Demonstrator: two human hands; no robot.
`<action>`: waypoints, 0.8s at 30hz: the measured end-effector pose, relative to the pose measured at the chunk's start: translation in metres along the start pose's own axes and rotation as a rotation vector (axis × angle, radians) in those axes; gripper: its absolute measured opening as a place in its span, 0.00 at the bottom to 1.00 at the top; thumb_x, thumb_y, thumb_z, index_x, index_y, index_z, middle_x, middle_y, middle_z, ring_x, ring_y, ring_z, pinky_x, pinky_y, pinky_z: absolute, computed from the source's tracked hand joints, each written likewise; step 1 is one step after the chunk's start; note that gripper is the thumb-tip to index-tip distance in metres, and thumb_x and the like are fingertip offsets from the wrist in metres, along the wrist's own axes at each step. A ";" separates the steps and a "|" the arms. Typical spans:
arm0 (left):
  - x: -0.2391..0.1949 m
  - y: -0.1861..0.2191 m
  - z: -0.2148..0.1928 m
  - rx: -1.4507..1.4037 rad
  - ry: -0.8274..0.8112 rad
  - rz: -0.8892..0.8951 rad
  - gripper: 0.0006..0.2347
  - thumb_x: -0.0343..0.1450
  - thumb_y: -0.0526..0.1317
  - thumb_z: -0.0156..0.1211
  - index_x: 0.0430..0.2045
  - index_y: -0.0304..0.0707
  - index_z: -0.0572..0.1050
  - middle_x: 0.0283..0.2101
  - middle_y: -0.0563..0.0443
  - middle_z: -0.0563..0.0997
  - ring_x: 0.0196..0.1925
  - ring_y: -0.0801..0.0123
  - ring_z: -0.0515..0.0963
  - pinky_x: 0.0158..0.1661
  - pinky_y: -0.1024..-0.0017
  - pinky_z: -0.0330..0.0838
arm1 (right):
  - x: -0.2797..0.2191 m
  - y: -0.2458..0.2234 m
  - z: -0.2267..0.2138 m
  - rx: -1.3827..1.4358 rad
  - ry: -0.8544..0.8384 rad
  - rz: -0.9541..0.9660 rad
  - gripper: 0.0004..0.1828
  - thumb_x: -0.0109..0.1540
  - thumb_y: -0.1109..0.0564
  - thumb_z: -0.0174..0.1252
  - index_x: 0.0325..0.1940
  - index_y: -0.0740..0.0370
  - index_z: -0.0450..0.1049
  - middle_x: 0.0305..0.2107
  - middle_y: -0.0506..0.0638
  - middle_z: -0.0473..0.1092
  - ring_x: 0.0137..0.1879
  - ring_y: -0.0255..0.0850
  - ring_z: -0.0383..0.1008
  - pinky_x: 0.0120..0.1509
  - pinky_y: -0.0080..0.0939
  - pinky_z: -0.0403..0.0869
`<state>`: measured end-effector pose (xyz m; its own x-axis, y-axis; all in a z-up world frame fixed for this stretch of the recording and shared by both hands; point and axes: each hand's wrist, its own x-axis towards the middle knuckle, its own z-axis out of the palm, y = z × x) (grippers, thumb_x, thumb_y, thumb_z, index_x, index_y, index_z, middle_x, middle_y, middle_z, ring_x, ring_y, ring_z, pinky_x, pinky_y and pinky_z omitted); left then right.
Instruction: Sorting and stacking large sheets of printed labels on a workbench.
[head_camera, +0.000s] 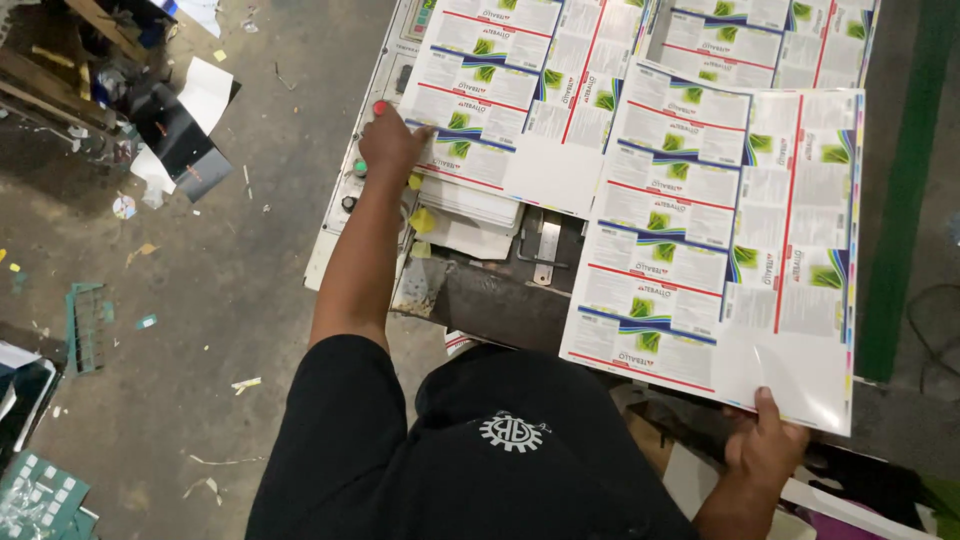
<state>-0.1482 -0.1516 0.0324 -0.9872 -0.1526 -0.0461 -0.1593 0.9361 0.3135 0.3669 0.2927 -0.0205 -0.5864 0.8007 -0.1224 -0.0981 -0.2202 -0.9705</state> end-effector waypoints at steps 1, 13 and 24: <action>0.004 0.000 0.001 0.000 -0.001 0.004 0.32 0.63 0.58 0.74 0.50 0.32 0.69 0.50 0.35 0.80 0.52 0.43 0.79 0.50 0.51 0.72 | -0.001 0.001 -0.004 0.001 0.004 -0.001 0.24 0.71 0.67 0.55 0.72 0.70 0.65 0.54 0.58 0.73 0.46 0.44 0.76 0.36 0.38 0.75; 0.051 -0.022 -0.019 -0.540 -0.113 0.144 0.20 0.65 0.45 0.77 0.35 0.24 0.76 0.36 0.37 0.83 0.31 0.61 0.84 0.31 0.62 0.78 | -0.017 -0.005 -0.021 0.111 0.070 0.028 0.27 0.70 0.69 0.52 0.75 0.69 0.61 0.57 0.59 0.72 0.48 0.45 0.79 0.36 0.39 0.79; -0.083 -0.036 -0.018 0.063 0.367 0.465 0.21 0.62 0.46 0.77 0.40 0.29 0.77 0.44 0.35 0.79 0.45 0.42 0.78 0.41 0.48 0.72 | -0.015 -0.002 -0.036 0.078 0.099 0.115 0.24 0.71 0.66 0.51 0.73 0.68 0.61 0.53 0.56 0.72 0.47 0.43 0.77 0.38 0.41 0.76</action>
<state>-0.0606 -0.1788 0.0423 -0.8891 0.1892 0.4168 0.2787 0.9461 0.1650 0.4047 0.3009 -0.0238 -0.5155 0.8180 -0.2551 -0.0999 -0.3530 -0.9303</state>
